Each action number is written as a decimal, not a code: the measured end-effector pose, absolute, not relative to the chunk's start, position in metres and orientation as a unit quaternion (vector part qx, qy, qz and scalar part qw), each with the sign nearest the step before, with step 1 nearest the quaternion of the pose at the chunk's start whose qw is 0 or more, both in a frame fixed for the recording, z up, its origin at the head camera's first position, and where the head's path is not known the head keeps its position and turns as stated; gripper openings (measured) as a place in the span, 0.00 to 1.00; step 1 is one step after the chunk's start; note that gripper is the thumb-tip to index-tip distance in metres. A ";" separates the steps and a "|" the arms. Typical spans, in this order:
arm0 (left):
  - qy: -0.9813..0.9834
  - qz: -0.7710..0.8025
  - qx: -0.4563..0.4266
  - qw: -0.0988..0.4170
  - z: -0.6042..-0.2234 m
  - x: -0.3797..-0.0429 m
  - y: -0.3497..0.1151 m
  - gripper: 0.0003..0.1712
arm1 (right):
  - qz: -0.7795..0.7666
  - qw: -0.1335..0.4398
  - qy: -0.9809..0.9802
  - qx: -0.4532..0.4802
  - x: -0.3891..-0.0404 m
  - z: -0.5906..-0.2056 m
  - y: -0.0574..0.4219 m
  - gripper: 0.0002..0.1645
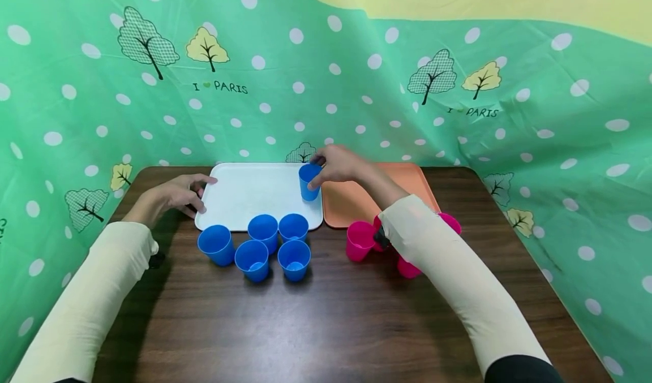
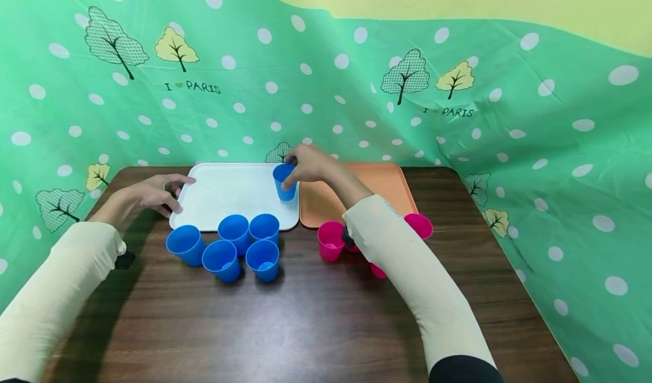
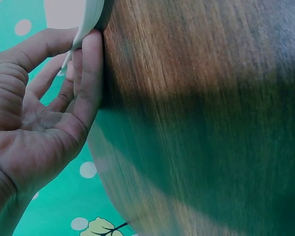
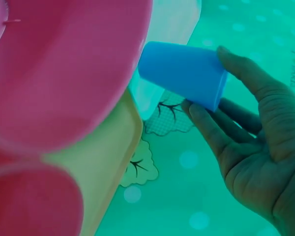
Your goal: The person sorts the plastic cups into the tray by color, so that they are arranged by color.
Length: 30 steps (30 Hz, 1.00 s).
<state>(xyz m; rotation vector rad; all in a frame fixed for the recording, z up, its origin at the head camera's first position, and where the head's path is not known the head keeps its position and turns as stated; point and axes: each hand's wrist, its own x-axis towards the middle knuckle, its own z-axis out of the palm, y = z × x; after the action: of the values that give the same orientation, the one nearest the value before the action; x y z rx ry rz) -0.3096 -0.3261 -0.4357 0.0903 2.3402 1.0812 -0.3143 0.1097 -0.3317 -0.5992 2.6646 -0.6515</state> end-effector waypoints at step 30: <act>0.868 0.410 0.029 0.280 -0.433 -0.306 -0.323 0.59 | -0.303 0.113 0.939 -0.114 -0.344 -0.359 0.065 0.48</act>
<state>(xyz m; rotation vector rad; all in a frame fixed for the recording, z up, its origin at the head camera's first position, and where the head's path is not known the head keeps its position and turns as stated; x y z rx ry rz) -0.3060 -0.3235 -0.4326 0.0778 2.3261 1.0997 -0.3445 0.0650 -0.3589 -0.3349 2.7559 -0.8901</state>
